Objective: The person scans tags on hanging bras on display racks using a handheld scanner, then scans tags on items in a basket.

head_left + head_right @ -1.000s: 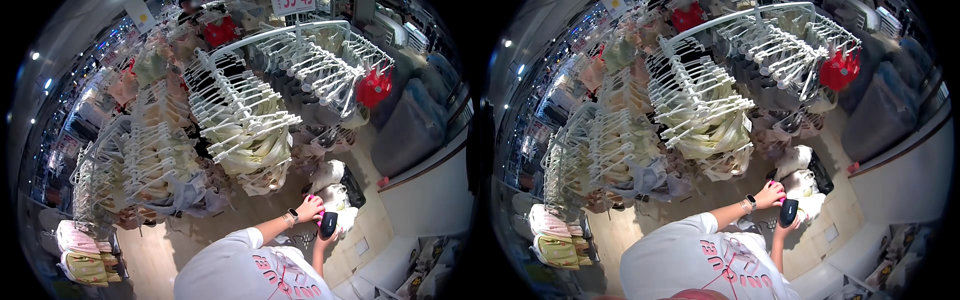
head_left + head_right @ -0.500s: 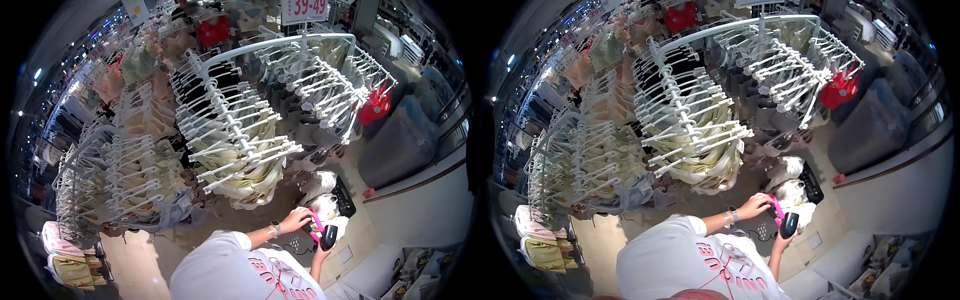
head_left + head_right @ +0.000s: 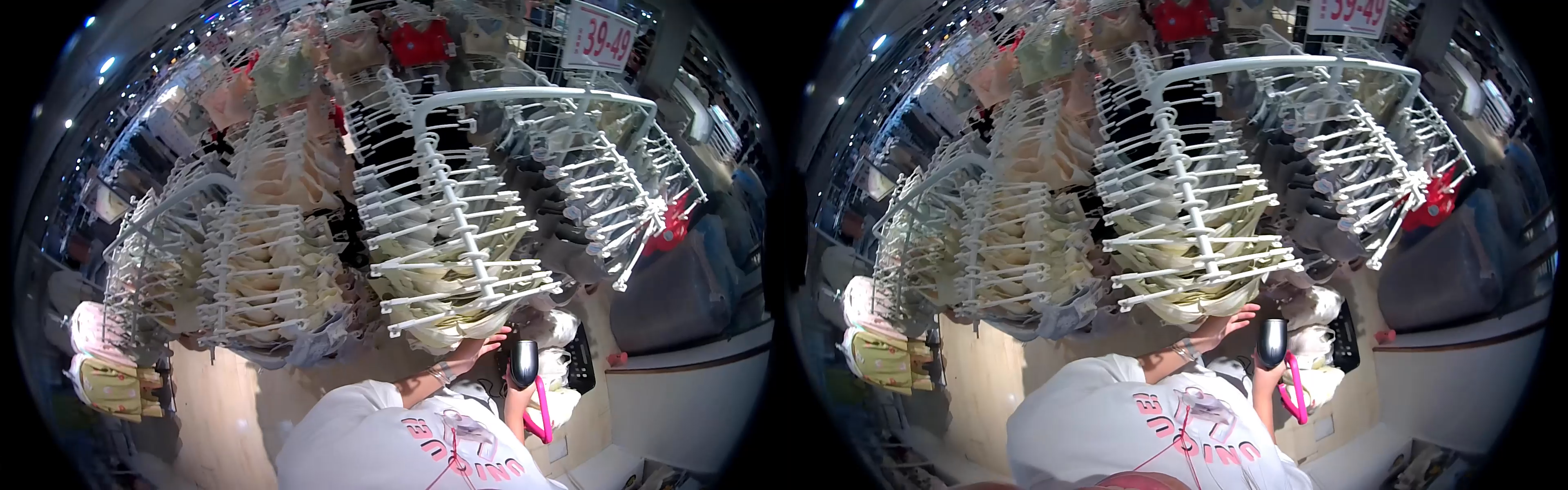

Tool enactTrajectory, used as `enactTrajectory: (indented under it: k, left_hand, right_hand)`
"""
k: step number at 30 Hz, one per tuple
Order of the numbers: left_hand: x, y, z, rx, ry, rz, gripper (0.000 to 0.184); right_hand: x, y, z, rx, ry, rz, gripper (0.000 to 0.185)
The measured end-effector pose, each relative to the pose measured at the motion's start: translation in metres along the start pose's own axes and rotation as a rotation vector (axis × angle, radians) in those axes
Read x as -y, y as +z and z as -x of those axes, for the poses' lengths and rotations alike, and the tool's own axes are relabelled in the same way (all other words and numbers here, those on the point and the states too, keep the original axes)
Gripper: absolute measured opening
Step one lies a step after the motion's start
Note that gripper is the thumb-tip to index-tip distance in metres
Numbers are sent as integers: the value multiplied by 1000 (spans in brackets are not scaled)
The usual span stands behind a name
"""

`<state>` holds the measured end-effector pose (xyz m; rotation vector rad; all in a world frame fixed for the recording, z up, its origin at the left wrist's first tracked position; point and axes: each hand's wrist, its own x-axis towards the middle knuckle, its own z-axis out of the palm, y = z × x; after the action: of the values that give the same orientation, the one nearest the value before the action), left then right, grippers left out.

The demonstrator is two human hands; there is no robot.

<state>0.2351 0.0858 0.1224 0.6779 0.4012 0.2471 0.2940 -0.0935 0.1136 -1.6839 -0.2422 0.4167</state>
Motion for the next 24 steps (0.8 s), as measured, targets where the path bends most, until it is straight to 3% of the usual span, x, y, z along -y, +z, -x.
enactTrajectory:
  k: [4,10,13,16,17,20,22,24]
  left_hand:
    - [19,-13,-3,-88,-69,6,47]
    - [52,-32,-3,-124,18,121,42]
    - [35,-1,5,-230,40,134,39]
    - [49,4,-7,-56,14,520,32]
    - [39,21,-7,-179,-53,481,26]
    - [50,33,-9,-114,60,421,20]
    - [68,24,-17,-58,19,461,17]
    - [66,38,-13,-72,37,458,17]
  right_hand:
    - [5,9,-4,97,-1,79,17]
    - [-15,2,-9,109,120,25,20]
    - [-15,-9,-15,98,127,-31,22]
    - [4,-24,-21,126,76,9,20]
    - [0,-31,-26,129,89,-7,21]
    - [12,-51,-29,111,120,-12,19]
    - [23,-61,-27,85,47,-4,18]
    - [11,-73,-30,82,138,-61,18]
